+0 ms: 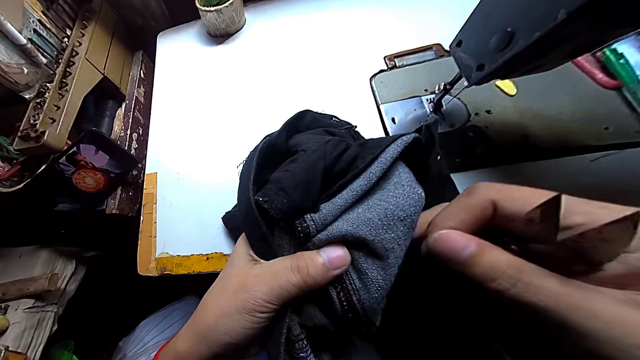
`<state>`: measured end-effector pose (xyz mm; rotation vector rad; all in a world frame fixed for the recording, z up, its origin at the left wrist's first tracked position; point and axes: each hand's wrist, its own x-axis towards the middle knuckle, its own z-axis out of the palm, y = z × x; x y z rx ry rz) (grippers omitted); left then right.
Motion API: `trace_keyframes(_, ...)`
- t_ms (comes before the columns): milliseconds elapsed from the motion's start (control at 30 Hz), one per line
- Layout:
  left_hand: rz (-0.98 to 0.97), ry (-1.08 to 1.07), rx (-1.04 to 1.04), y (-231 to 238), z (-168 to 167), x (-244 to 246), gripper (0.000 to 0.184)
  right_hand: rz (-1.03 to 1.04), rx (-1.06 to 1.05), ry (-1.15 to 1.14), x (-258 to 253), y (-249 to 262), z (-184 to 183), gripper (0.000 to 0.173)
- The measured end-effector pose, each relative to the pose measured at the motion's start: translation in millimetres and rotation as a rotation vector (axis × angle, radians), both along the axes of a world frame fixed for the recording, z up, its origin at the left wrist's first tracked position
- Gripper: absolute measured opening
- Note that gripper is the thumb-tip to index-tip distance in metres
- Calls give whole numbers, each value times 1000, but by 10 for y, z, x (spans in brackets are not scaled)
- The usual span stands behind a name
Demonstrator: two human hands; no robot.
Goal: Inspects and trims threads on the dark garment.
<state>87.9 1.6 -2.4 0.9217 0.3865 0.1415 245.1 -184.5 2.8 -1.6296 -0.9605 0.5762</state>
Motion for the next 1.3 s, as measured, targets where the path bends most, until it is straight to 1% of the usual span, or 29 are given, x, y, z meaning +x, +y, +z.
trace_keyframes(33,2,-7,-21,-8,9,7,18,36,-11,3,3,-3,12,5)
trace_keyframes(100,-9,-32,-85,-14,24,24,17,154,-24,-8,-13,8,6,17)
trace_keyframes(133,-3,-35,-120,-20,31,36,17,167,-17,-26,-33,30,-17,15)
trace_keyframes(200,24,-17,-167,-29,38,59,16,126,40,-26,-41,59,-65,8)
trace_keyframes(267,41,-17,-178,-34,36,73,17,109,39,-10,16,58,-62,10)
trace_keyframes(400,33,15,-146,-21,47,78,19,103,27,199,91,36,-28,13)
trace_keyframes(500,-73,-8,-73,60,54,70,23,157,96,205,121,34,-71,12)
trace_keyframes(567,-160,-45,-70,103,22,55,22,161,93,258,76,94,2,12)
trace_keyframes(633,-233,-54,-97,121,-26,48,25,157,83,276,48,136,50,13)
trace_keyframes(700,-231,-46,-144,105,-80,36,26,143,81,241,44,165,56,13)
trace_keyframes(767,-179,-62,-210,78,-137,12,23,99,73,178,40,198,60,13)
trace_keyframes(867,-114,-121,-239,62,-199,-4,18,55,57,114,25,241,64,13)
trace_keyframes(1000,-35,-184,-306,35,-237,7,16,64,62,114,15,184,32,23)
trace_keyframes(1100,-12,-164,-303,3,-224,23,15,147,24,68,-12,75,14,28)
trace_keyframes(1167,20,-129,-285,-18,-206,36,15,159,19,41,-74,30,-9,28)
trace_keyframes(1300,83,-47,-259,-104,-177,73,14,64,-88,-119,-239,28,-16,31)
